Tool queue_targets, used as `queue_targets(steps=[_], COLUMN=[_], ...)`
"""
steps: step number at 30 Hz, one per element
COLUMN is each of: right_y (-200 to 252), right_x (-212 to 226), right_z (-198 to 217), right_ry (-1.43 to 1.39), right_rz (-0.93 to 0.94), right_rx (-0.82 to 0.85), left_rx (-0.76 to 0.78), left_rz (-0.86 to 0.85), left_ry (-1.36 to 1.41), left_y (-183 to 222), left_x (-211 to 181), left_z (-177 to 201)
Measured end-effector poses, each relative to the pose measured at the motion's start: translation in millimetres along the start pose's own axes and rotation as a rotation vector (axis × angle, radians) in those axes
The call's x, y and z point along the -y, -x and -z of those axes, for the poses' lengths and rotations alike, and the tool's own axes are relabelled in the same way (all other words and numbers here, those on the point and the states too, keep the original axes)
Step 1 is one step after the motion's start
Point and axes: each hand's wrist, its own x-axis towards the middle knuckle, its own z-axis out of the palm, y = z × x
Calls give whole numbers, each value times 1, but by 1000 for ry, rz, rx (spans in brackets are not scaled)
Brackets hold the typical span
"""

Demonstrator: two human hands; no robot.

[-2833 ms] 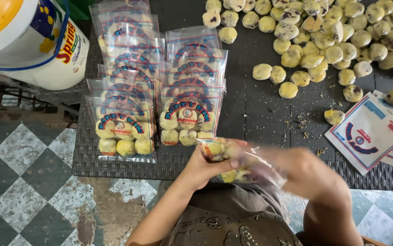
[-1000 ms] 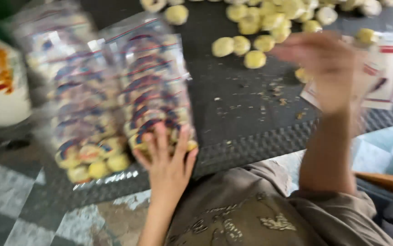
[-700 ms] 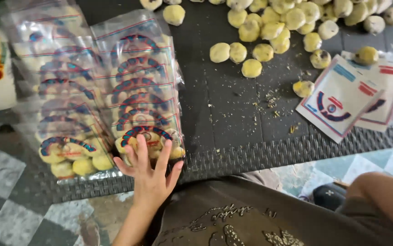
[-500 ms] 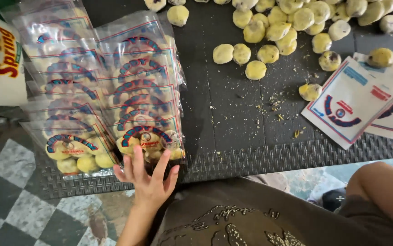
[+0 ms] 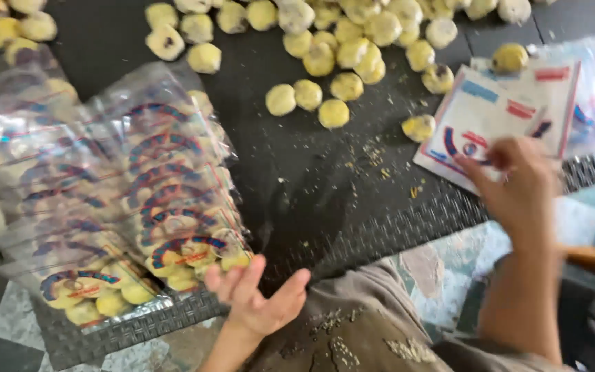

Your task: Packing small round baked goods into clear plastic bags from a large pile on a table.

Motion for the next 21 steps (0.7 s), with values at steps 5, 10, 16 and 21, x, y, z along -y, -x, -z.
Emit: queue_targets(steps=[5, 10, 16, 21], right_y=[-27, -45, -45, -45], right_x=[27, 21, 36, 28], right_z=[-1, 3, 7, 1], right_ry=[211, 309, 270, 274], right_rz=[-182, -119, -174, -161], right_rx=[473, 642, 661, 741], left_rx=[31, 52, 65, 183], left_rz=[-36, 41, 78, -26], left_ry=[118, 169, 202, 242], left_y=[-17, -18, -25, -23], left_x=[-14, -17, -15, -10], left_z=[-14, -21, -12, -3])
